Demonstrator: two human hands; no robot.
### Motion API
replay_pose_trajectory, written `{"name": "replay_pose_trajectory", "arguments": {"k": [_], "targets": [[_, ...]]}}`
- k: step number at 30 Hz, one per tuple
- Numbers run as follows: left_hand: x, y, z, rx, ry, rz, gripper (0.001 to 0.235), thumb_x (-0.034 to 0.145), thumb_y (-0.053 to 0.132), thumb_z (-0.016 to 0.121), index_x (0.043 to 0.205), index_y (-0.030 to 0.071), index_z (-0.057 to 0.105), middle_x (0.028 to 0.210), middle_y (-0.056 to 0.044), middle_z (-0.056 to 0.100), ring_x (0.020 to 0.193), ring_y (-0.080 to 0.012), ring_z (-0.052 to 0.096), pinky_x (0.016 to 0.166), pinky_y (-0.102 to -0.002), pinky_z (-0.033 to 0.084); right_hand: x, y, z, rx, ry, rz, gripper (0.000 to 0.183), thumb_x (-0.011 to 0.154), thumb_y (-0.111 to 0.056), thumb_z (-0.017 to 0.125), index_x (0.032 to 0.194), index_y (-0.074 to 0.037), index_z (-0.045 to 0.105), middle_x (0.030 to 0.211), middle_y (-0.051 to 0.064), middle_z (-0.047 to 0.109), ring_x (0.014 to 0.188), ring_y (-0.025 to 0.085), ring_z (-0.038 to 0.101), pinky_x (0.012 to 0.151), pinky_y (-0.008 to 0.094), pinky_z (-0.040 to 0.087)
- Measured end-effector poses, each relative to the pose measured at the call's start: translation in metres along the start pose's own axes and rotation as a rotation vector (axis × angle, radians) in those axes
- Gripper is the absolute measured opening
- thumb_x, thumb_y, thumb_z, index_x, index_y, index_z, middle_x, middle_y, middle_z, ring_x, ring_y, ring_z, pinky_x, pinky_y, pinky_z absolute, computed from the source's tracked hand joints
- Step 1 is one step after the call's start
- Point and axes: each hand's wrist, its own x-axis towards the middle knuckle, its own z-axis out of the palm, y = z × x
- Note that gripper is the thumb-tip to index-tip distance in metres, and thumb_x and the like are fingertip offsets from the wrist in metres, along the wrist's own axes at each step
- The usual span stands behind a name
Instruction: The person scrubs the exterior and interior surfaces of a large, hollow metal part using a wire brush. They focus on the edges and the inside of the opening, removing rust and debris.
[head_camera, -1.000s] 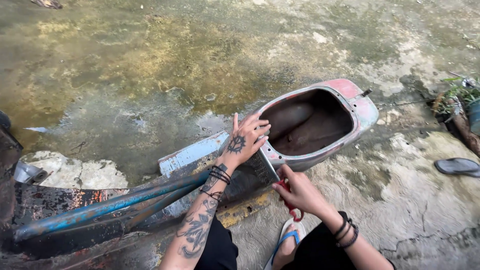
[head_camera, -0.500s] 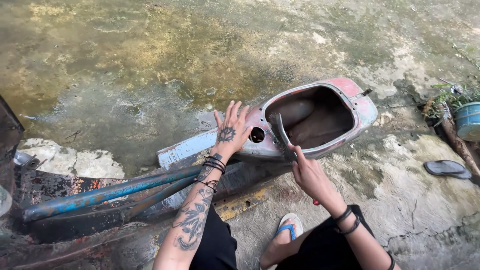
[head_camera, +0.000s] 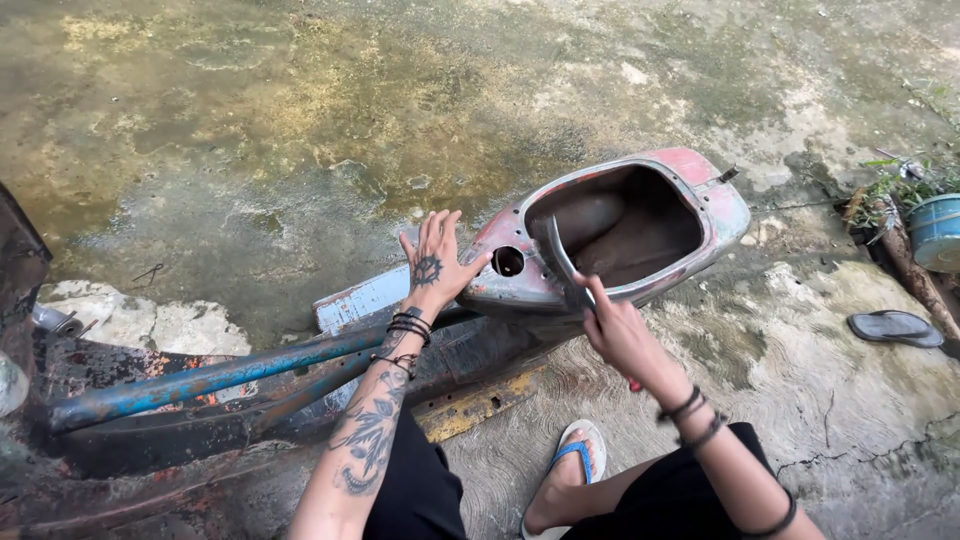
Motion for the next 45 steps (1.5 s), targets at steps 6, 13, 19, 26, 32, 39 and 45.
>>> {"name": "replay_pose_trajectory", "arguments": {"k": [6, 13, 19, 26, 32, 39, 45], "targets": [[0.004, 0.003, -0.002, -0.013, -0.068, 0.048, 0.076, 0.089, 0.048, 0.072, 0.149, 0.012, 0.042, 0.146, -0.014, 0.045, 0.145, -0.0375, 0.038, 0.109, -0.083, 0.02, 0.034, -0.025, -0.002, -0.024, -0.007, -0.049, 0.046, 0.096, -0.014, 0.045, 0.14, -0.023, 0.037, 0.07, 0.032, 0.067, 0.081, 0.058, 0.068, 0.078, 0.062, 0.055], [0.006, -0.005, 0.004, -0.023, -0.127, 0.052, 0.079, 0.09, 0.05, 0.07, 0.152, 0.012, 0.039, 0.144, -0.013, 0.046, 0.144, -0.0359, 0.039, 0.11, -0.082, 0.021, 0.094, -0.006, 0.03, 0.026, 0.116, -0.089, 0.048, 0.096, -0.014, 0.047, 0.141, -0.023, 0.037, 0.072, 0.029, 0.065, 0.08, 0.058, 0.068, 0.075, 0.063, 0.054], [-0.004, -0.01, 0.001, -0.031, -0.165, 0.031, 0.069, 0.1, 0.047, 0.059, 0.155, 0.012, 0.036, 0.147, -0.015, 0.045, 0.143, -0.0373, 0.041, 0.111, -0.082, 0.018, 0.022, -0.013, 0.002, 0.087, 0.013, -0.065, 0.048, 0.093, -0.013, 0.046, 0.14, -0.023, 0.039, 0.067, 0.036, 0.063, 0.08, 0.061, 0.066, 0.077, 0.066, 0.052], [-0.002, -0.015, -0.001, -0.056, -0.223, 0.006, 0.072, 0.102, 0.056, 0.05, 0.156, 0.011, 0.031, 0.147, -0.016, 0.044, 0.141, -0.0387, 0.044, 0.11, -0.083, 0.019, 0.081, -0.004, 0.028, 0.071, 0.072, -0.116, 0.05, 0.094, -0.014, 0.047, 0.142, -0.024, 0.037, 0.067, 0.029, 0.065, 0.079, 0.058, 0.067, 0.077, 0.064, 0.053], [-0.004, -0.012, -0.004, -0.09, -0.212, 0.032, 0.069, 0.105, 0.059, 0.043, 0.155, 0.012, 0.035, 0.148, -0.015, 0.044, 0.141, -0.0378, 0.044, 0.111, -0.082, 0.019, 0.073, -0.008, 0.026, 0.082, 0.11, -0.115, 0.051, 0.094, -0.015, 0.048, 0.143, -0.027, 0.037, 0.067, 0.027, 0.064, 0.078, 0.058, 0.067, 0.076, 0.063, 0.053], [-0.008, 0.014, 0.005, -0.25, 0.117, -0.051, 0.067, 0.107, 0.062, 0.02, 0.144, 0.013, 0.048, 0.145, -0.017, 0.047, 0.143, -0.0381, 0.041, 0.109, -0.084, 0.012, 0.021, 0.009, 0.019, 0.082, 0.03, -0.041, 0.053, 0.093, -0.017, 0.047, 0.144, -0.03, 0.039, 0.065, 0.029, 0.065, 0.079, 0.057, 0.067, 0.077, 0.064, 0.053], [0.005, 0.027, 0.017, -0.226, 0.356, -0.074, 0.049, 0.111, 0.05, 0.025, 0.135, 0.017, 0.052, 0.146, -0.009, 0.045, 0.144, -0.0336, 0.039, 0.108, -0.083, 0.012, 0.089, 0.002, 0.034, 0.142, 0.124, -0.113, 0.05, 0.095, -0.015, 0.047, 0.143, -0.024, 0.038, 0.065, 0.028, 0.065, 0.077, 0.058, 0.067, 0.076, 0.064, 0.053]]}}
